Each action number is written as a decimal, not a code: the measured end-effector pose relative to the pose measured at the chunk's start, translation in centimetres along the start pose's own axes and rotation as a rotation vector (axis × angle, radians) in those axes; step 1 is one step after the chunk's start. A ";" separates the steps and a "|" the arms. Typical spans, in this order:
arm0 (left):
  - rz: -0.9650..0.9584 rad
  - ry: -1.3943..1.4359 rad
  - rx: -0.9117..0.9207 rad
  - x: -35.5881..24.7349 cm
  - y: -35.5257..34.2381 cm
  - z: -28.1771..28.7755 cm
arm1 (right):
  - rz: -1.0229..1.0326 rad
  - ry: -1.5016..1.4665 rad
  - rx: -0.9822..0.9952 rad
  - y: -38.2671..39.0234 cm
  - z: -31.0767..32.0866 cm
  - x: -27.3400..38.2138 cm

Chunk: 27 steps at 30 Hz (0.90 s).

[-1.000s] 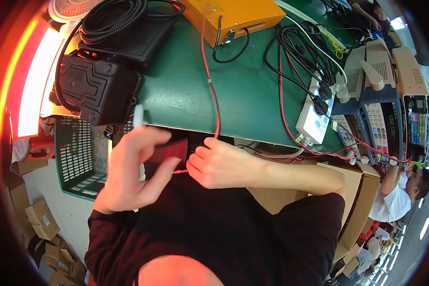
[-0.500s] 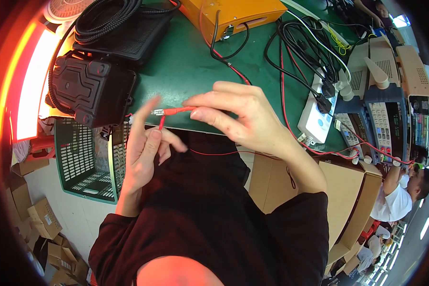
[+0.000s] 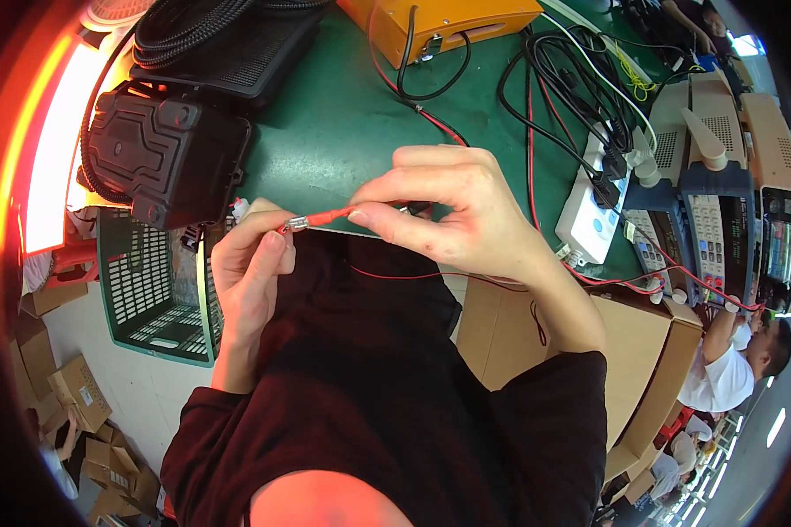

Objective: Testing and assembling components of a solar power kit at a workbench.

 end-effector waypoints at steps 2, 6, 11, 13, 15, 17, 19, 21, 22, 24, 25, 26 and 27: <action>-0.052 0.001 -0.028 -0.3 -0.1 0.1 | -0.021 -0.002 -0.003 -0.2 0.2 0.1; -0.066 -0.090 -0.032 -0.5 -0.2 0.0 | -0.032 -0.019 -0.002 0.0 0.2 -0.1; -0.139 -0.385 -0.046 -1.4 -0.2 -0.4 | -0.042 0.022 0.006 0.0 0.2 -0.3; -0.172 -0.404 -0.054 -1.4 -0.2 -0.5 | -0.051 0.031 0.007 0.0 0.3 -0.4; -0.206 -0.423 -0.060 -1.4 -0.3 -0.5 | -0.021 0.050 -0.012 -0.1 0.4 -0.2; -0.206 -0.498 -0.071 -1.3 -0.3 -0.4 | -0.014 0.066 -0.012 0.1 0.4 -0.3; -0.190 -0.515 -0.080 -1.3 -0.3 -0.5 | -0.006 0.080 -0.010 0.1 0.4 -0.3; -0.173 -0.532 -0.089 -1.2 -0.3 -0.5 | 0.008 0.102 -0.014 0.0 0.5 -0.1; -0.149 -0.478 -0.098 -1.0 -0.3 -0.4 | 0.007 0.102 -0.014 0.1 0.5 -0.2; -0.125 -0.424 -0.107 -0.7 -0.4 -0.2 | -0.002 0.124 0.000 0.2 0.2 -0.4; -0.130 -0.434 -0.101 -0.7 -0.4 -0.2 | -0.003 0.122 0.000 0.3 0.2 -0.4; -0.135 -0.444 -0.094 -0.7 -0.4 -0.3 | -0.002 0.114 -0.003 0.3 0.2 -0.4; -0.133 -0.445 -0.094 -0.7 -0.3 -0.3 | -0.001 0.106 -0.006 0.3 0.2 -0.5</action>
Point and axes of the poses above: each hand's wrist, its own y-axis away from the middle knuckle, its own z-axis out of the back of the hand, x = y × z, the point moved 8 cm from there along -y, towards the middle knuckle, and after that the axes turned 5 degrees about y, right-handed, at the moved point
